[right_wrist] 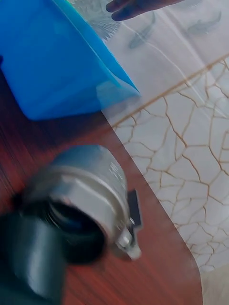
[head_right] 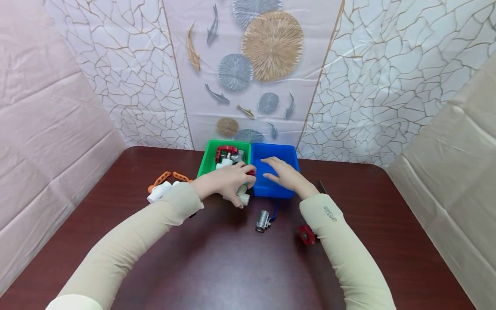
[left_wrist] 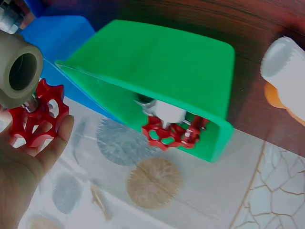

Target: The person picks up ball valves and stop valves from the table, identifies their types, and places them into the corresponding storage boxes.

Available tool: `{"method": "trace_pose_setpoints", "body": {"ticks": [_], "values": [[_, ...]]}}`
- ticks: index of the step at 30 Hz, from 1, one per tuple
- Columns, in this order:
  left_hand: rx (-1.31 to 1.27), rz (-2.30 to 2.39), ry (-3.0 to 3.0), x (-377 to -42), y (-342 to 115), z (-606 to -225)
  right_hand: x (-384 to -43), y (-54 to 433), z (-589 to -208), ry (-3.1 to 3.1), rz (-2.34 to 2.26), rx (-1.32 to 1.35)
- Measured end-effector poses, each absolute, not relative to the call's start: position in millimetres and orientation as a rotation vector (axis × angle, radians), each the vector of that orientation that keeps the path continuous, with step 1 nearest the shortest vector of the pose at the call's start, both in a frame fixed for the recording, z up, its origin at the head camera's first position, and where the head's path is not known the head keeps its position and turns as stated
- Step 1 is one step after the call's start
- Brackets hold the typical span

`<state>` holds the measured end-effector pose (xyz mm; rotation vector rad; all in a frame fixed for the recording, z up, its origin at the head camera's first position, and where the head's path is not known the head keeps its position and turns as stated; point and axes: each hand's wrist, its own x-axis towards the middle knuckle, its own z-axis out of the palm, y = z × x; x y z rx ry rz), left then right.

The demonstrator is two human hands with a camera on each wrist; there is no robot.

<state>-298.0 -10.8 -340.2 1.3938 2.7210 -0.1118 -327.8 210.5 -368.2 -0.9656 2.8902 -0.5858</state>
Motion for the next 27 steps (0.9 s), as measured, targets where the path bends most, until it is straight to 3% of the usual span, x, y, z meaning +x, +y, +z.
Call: {"method": "trace_pose_setpoints", "body": {"ticks": [10,27], "values": [[1.294,-0.097,2.734,-310,-31,-340,-333,188,-369,2.912,-0.595,-0.973],[1.106,0.017,2.811,-335,-66,-340,-350,146,-370,2.727,-0.359,-0.717]]}}
